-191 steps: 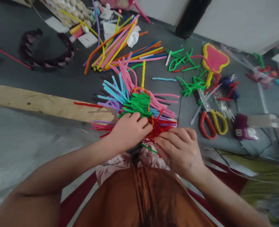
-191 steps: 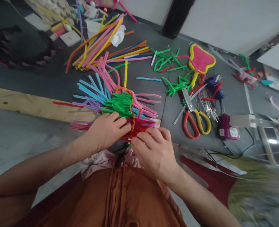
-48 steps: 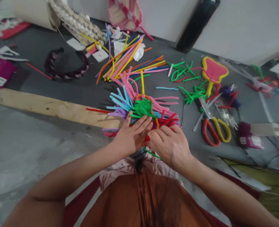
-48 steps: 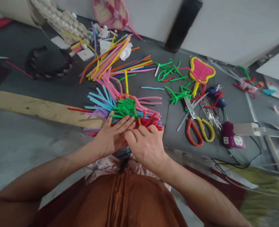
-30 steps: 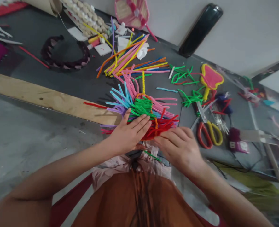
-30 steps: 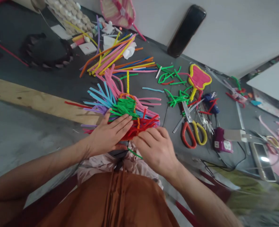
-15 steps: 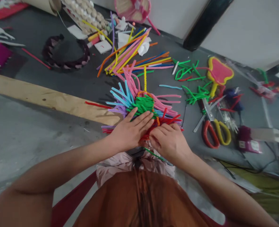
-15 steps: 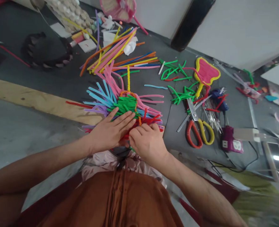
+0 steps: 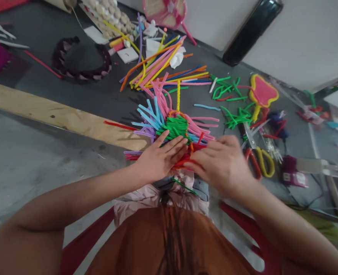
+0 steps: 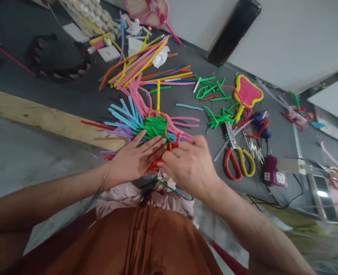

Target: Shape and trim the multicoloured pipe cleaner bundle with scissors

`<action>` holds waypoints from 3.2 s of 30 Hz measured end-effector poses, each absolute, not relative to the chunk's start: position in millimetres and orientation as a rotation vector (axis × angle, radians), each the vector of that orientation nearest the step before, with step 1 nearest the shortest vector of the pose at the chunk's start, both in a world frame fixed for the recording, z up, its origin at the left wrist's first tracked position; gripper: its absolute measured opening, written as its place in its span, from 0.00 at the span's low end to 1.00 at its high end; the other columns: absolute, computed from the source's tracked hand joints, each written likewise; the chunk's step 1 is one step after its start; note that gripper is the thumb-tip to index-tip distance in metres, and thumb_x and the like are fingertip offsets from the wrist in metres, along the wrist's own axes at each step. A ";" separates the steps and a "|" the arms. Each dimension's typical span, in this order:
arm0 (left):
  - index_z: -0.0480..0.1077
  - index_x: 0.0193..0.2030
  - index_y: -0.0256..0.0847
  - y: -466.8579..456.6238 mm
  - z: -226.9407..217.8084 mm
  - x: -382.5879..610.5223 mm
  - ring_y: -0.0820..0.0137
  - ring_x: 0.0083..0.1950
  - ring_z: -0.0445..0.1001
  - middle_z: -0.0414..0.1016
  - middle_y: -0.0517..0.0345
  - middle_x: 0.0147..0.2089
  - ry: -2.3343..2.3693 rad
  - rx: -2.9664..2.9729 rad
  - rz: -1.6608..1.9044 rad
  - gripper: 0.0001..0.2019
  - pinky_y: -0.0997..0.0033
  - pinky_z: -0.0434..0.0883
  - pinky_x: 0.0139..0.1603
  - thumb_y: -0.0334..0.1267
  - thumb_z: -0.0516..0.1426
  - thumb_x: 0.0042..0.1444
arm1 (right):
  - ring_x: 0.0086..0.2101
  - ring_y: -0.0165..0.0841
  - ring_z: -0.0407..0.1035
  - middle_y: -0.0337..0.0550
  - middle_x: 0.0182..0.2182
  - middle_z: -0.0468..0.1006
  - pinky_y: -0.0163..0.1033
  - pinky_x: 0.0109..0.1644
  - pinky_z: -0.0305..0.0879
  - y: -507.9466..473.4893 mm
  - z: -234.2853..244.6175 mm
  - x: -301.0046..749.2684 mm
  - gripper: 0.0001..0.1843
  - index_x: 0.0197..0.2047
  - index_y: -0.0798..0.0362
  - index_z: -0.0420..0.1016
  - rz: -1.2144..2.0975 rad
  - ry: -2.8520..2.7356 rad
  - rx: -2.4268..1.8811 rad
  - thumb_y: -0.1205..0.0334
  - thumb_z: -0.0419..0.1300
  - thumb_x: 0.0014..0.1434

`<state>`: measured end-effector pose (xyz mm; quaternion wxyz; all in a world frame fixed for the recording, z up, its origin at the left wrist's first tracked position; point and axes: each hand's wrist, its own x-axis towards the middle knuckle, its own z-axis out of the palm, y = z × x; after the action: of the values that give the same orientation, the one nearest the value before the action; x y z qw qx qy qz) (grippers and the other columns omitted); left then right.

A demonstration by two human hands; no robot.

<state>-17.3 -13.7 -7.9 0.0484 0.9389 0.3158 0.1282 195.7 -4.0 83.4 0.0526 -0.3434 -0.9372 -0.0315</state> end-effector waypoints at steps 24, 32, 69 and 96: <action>0.52 0.73 0.30 -10.9 5.7 -18.6 0.54 0.77 0.46 0.47 0.38 0.76 0.997 2.855 0.046 0.41 0.34 0.39 0.74 0.60 0.52 0.63 | 0.34 0.34 0.72 0.40 0.29 0.81 0.43 0.46 0.51 -14.3 58.2 224.2 0.15 0.32 0.52 0.77 0.869 -2.901 -1.587 0.61 0.54 0.68; 0.54 0.72 0.37 -12.6 7.7 -12.8 0.61 0.76 0.51 0.51 0.47 0.75 1.130 2.766 0.073 0.27 0.39 0.33 0.75 0.46 0.44 0.71 | 0.29 0.34 0.74 0.44 0.26 0.80 0.40 0.39 0.60 -23.4 58.0 228.4 0.25 0.29 0.53 0.76 0.651 -2.989 -1.910 0.58 0.44 0.73; 0.53 0.72 0.22 -44.6 44.6 24.5 0.50 0.77 0.47 0.49 0.32 0.74 1.382 2.806 -0.174 0.41 0.44 0.47 0.75 0.54 0.56 0.63 | 0.70 0.43 0.48 0.56 0.65 0.67 0.58 0.71 0.52 -63.7 42.0 234.7 0.29 0.71 0.56 0.58 0.070 -2.294 -1.240 0.70 0.49 0.67; 0.51 0.73 0.30 12.7 46.8 -21.3 0.46 0.77 0.43 0.46 0.36 0.77 1.416 2.724 -0.169 0.42 0.38 0.37 0.74 0.57 0.51 0.61 | 0.70 0.46 0.47 0.59 0.70 0.56 0.58 0.73 0.44 5.7 41.5 133.5 0.34 0.70 0.64 0.58 0.323 -2.563 -1.134 0.50 0.48 0.70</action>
<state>-21.3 12.7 46.8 0.0336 0.8854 0.4604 -0.0548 133.5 5.7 41.5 0.1593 -0.3967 -0.8969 0.1132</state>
